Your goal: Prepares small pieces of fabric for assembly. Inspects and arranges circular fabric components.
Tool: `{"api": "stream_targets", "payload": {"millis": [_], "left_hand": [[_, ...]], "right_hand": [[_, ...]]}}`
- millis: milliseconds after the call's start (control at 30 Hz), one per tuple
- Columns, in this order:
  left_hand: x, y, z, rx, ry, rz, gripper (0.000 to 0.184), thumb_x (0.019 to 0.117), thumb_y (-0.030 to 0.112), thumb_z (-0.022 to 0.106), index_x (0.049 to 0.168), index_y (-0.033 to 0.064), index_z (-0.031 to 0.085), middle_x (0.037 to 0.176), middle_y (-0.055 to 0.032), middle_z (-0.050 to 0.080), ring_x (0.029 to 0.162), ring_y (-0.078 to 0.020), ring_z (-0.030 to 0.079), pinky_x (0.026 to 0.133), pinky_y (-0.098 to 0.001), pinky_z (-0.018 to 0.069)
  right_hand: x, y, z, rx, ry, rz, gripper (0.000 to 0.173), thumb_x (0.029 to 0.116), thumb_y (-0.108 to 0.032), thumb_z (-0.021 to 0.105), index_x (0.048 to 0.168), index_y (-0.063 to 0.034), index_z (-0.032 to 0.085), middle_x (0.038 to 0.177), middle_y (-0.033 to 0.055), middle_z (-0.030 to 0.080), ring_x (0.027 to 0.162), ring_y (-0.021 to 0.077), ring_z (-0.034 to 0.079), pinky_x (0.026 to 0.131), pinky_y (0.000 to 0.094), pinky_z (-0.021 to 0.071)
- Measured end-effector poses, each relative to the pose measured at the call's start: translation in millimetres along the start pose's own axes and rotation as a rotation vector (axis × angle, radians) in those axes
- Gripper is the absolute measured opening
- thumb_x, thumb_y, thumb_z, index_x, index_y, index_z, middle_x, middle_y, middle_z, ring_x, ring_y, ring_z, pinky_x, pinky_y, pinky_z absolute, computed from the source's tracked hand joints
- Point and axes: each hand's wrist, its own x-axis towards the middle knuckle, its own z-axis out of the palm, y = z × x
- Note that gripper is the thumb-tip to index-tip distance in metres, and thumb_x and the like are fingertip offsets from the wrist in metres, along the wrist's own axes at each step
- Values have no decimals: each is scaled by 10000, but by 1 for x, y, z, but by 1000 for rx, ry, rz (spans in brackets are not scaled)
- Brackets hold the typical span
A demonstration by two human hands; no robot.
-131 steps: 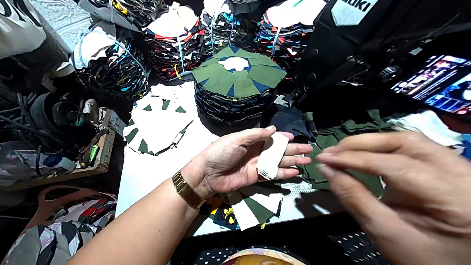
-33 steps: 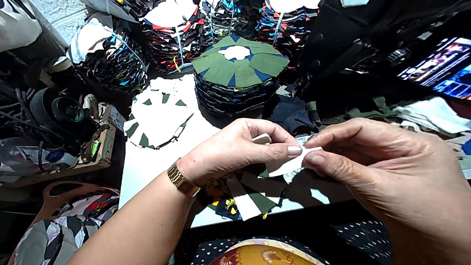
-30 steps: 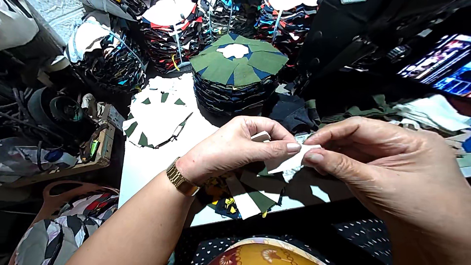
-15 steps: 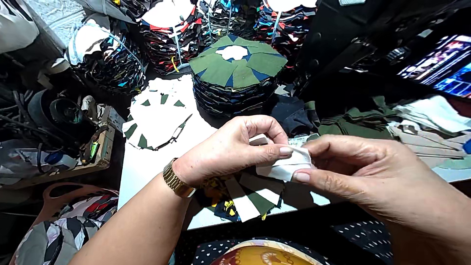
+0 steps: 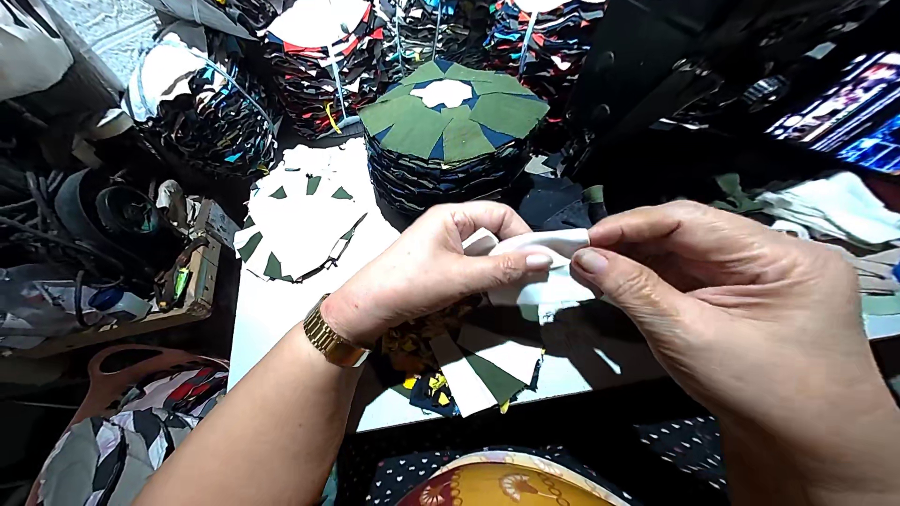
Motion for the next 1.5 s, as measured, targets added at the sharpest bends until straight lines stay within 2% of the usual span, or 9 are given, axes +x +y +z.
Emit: {"api": "stream_targets", "payload": {"millis": [200,367,467,567,900,1067,1233,1367,1500], "left_hand": [[-2,4,-12,108,36,29,58,955,44,689,978,17,643,773,-39,662,632,-59,614,575,-184,524],[-2,3,-7,96,1,47,78,952,14,687,1019,-2,650,810,-50,668,665,-52,613,596,-173,521],[0,0,-5,169,23,32,76,940,42,718,986,11,665,767,-42,660,623,-53,600,567,-173,507],[0,-1,-7,245,14,2,85,935,65,731,955,25,658,737,-30,646,616,-52,596,563,-182,503],[1,-3,3,588,-66,-219,212,924,106,761,1074,66,616,786,-27,636,640,-66,589,596,-220,502],[1,-11,7,787,-73,-175,226,910,144,772,1067,86,621,794,-13,631,678,-108,607,625,-303,531],[-2,-3,5,925,-62,-165,342,869,220,823,1121,115,617,804,0,624,691,-136,611,627,-355,536],[-5,4,0,975,-91,-209,381,843,271,852,1119,140,625,803,16,630,690,-126,610,625,-354,532],[-5,5,-1,1047,-112,-239,394,838,314,856,1104,149,617,766,25,607,672,-133,597,616,-364,518]], "right_hand": [[-4,8,10,46,42,65,116,967,-61,632,1073,-90,672,872,-59,675,688,29,645,609,163,575],[-6,17,8,191,-78,265,334,1089,-383,456,1161,-161,695,994,-56,706,864,48,673,753,200,563],[-5,18,10,229,-46,191,124,996,-173,640,1088,-118,701,935,-30,711,794,63,686,730,201,601],[-6,18,13,128,5,172,135,910,-54,710,1033,-103,692,882,-36,703,728,48,679,664,183,601],[-11,40,23,-319,-90,87,179,910,-166,692,1070,-97,648,788,-49,645,647,-23,592,588,135,509],[-10,43,26,-532,-155,-80,151,936,-164,650,1038,-53,658,776,24,619,646,100,592,589,261,518],[-8,42,23,-528,-178,-234,109,941,-136,647,944,-54,718,871,60,605,767,144,599,654,272,511],[-11,40,23,-477,-338,-319,221,953,-102,584,1049,-101,783,983,41,644,893,168,627,732,315,546],[-17,30,22,-567,-408,-324,261,925,-130,570,1060,-97,790,875,15,593,796,165,586,626,292,493]]}}
